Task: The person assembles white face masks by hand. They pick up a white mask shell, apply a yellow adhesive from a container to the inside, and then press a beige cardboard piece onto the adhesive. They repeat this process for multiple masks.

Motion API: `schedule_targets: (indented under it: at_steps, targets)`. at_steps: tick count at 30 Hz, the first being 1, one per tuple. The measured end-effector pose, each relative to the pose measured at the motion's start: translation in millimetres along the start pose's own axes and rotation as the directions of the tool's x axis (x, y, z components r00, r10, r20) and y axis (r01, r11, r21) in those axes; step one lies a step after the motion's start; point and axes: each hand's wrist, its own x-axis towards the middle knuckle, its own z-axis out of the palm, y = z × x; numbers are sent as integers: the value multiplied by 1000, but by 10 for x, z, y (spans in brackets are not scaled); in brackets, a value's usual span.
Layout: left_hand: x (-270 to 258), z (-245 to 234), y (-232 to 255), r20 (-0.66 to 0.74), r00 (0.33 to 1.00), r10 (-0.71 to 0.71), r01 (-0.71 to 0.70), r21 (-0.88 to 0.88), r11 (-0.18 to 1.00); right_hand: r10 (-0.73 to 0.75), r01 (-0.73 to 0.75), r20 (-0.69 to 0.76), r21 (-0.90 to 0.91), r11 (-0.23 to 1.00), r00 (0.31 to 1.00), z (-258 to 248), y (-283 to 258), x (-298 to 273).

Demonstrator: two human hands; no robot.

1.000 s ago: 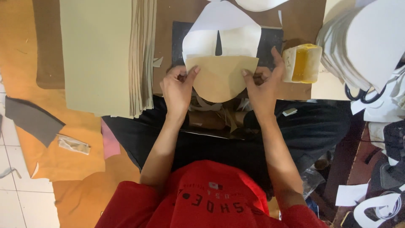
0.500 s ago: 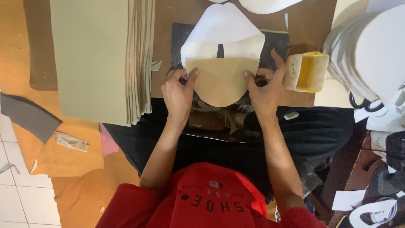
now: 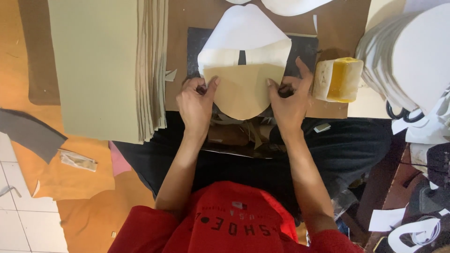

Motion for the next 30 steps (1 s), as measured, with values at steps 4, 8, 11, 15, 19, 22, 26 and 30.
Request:
schedule_targets:
  at_steps: [4, 8, 11, 15, 19, 22, 26, 30]
  targets:
    - [-58, -6, 113, -75, 997, -25, 28, 40, 999, 5, -3, -32, 57, 998, 999, 50, 159, -22]
    - [-187, 185, 229, -225, 927, 301, -243, 252, 937, 23, -20, -28, 94, 995, 999, 54, 193, -38]
    - [-287, 419, 226, 17, 748, 664, -637, 300, 710, -8, 6, 26, 61, 998, 1000, 39, 193, -41]
    - [-359, 656, 226, 315, 668, 674, -744, 249, 621, 0, -1, 8, 73, 997, 1000, 19, 76, -20]
    - [-351, 728, 165, 366, 633, 683, -774, 333, 539, 29, -30, 6, 76, 997, 1000, -18, -1, 43]
    - [-354, 727, 153, 381, 619, 686, -785, 329, 525, 68, -65, -37, 64, 996, 997, -11, 86, 37]
    - [-349, 718, 171, 426, 614, 665, -789, 363, 496, 94, -91, -81, 46, 995, 992, 36, 119, 30]
    - [-339, 723, 171, 419, 611, 671, -791, 350, 502, 93, -91, -120, 24, 996, 988, 78, 183, 28]
